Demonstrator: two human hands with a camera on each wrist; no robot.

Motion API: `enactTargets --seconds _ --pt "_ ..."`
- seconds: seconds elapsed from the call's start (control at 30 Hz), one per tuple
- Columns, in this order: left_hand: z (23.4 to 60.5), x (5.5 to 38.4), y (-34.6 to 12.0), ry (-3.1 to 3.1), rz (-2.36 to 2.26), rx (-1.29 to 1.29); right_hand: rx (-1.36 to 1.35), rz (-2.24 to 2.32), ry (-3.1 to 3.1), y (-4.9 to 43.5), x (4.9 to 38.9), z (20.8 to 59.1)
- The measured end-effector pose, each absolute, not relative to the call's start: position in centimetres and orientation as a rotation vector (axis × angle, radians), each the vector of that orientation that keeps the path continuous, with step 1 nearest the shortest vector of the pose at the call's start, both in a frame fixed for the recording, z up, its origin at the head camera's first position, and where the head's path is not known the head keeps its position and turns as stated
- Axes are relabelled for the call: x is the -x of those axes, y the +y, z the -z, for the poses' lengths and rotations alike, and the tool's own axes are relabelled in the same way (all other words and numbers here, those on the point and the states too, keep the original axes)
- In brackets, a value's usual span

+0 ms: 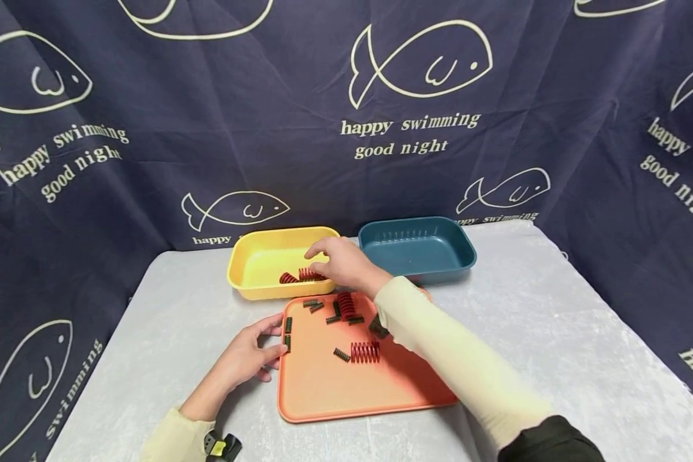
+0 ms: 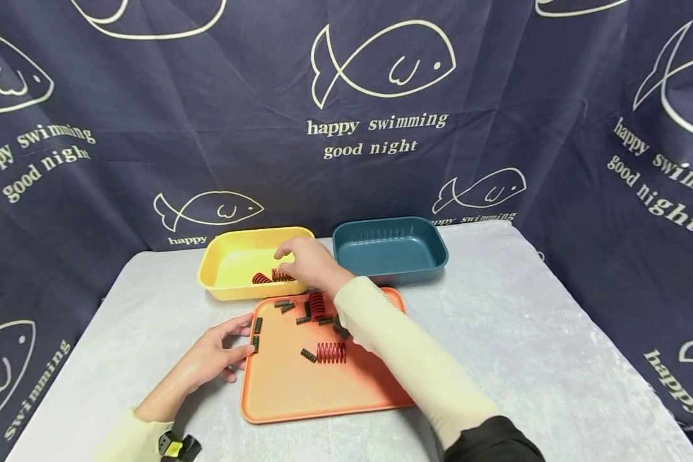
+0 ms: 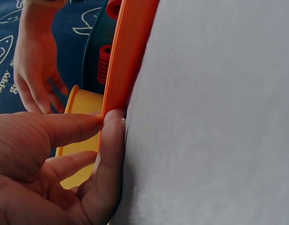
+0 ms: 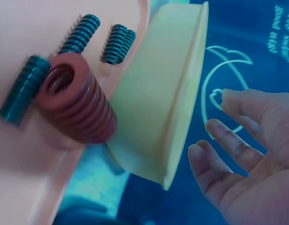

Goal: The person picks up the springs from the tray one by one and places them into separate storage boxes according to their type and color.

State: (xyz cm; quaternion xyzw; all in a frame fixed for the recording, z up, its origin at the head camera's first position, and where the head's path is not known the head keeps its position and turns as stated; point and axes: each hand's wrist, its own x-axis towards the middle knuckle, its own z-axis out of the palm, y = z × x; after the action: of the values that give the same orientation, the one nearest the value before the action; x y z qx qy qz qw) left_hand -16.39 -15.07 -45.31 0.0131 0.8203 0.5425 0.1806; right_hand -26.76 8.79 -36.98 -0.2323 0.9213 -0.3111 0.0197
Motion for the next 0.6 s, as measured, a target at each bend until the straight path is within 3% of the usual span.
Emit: enactTargets --seconds 0.6 --pt "45.6 16.7 -15.1 2.385 -1.5 -0.054 0.874 1.281 2.722 15.0 22.1 37.9"
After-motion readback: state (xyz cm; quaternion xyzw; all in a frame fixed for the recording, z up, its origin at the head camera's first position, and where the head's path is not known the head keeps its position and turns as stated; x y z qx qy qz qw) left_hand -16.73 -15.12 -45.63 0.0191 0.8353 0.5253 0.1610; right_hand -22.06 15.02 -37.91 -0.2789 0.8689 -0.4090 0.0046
